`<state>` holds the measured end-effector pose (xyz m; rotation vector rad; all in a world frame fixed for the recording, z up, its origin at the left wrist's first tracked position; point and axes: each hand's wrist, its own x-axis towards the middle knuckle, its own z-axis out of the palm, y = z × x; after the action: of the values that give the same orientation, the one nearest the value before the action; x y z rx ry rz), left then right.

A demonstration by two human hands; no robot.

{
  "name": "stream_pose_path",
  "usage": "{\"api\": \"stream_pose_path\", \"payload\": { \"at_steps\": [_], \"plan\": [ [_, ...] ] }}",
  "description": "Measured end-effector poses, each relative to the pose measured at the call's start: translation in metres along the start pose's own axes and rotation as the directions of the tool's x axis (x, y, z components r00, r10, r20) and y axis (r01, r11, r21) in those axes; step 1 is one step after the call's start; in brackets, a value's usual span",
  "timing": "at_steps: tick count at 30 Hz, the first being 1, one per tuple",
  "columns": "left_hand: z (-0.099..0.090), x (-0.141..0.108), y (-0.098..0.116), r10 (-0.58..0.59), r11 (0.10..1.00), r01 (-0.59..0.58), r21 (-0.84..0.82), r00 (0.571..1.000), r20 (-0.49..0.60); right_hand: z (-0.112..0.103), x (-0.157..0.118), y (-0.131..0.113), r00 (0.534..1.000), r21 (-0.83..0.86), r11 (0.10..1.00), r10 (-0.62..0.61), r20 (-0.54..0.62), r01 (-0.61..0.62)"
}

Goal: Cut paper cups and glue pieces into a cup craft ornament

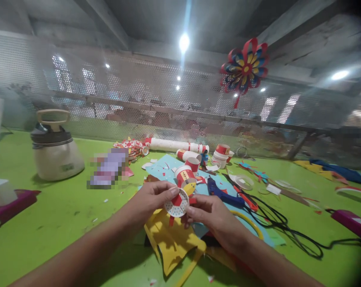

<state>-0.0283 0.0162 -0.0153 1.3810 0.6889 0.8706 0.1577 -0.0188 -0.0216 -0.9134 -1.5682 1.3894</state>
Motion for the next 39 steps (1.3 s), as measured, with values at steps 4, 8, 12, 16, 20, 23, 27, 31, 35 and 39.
{"api": "stream_pose_path", "payload": {
  "at_steps": [4,8,12,16,20,23,27,31,35,39],
  "plan": [
    [-0.0016,0.0002,-0.0003,-0.015,1.000,0.015,-0.019,1.000,0.016,-0.0020,0.0003,-0.0020,0.999,0.044,0.999,0.014,-0.048,-0.012],
    [-0.0022,-0.0001,0.0002,-0.042,0.999,0.043,-0.025,0.999,0.022,-0.0055,0.0000,-0.0043,0.997,0.109,0.992,-0.064,-0.050,0.069],
    [-0.0001,-0.0006,0.0010,-0.076,0.996,0.077,-0.048,0.997,0.035,-0.0058,-0.0016,-0.0052,0.994,0.103,0.990,-0.089,-0.070,0.096],
    [0.0018,-0.0010,0.0016,-0.118,0.990,0.120,-0.069,0.992,0.037,-0.0034,-0.0023,-0.0049,0.994,0.069,0.994,-0.079,-0.074,0.084],
    [0.0029,-0.0015,0.0017,-0.140,0.987,0.140,-0.075,0.990,0.011,-0.0010,-0.0015,-0.0048,0.995,0.068,0.995,-0.066,-0.072,0.071],
    [0.0031,-0.0015,0.0015,-0.151,0.987,0.151,-0.058,0.989,0.004,0.0003,-0.0011,-0.0045,0.994,0.056,0.998,-0.033,-0.100,0.038],
    [0.0030,-0.0019,0.0027,-0.181,0.983,0.182,-0.024,0.983,0.016,0.0006,-0.0015,-0.0048,0.988,0.021,1.000,-0.010,-0.154,0.014],
    [0.0034,-0.0029,0.0048,-0.207,0.978,0.206,0.038,0.977,0.040,0.0005,-0.0027,-0.0074,0.987,-0.041,0.999,-0.035,-0.156,0.029],
    [0.0022,-0.0027,0.0034,-0.189,0.974,0.175,0.142,0.978,0.089,0.0016,-0.0037,-0.0093,0.993,-0.097,0.995,-0.025,-0.119,0.014],
    [-0.0001,-0.0022,0.0014,-0.156,0.971,0.124,0.204,0.977,0.147,0.0024,-0.0028,-0.0065,0.995,-0.077,0.996,0.037,-0.095,-0.044]
  ]
}}
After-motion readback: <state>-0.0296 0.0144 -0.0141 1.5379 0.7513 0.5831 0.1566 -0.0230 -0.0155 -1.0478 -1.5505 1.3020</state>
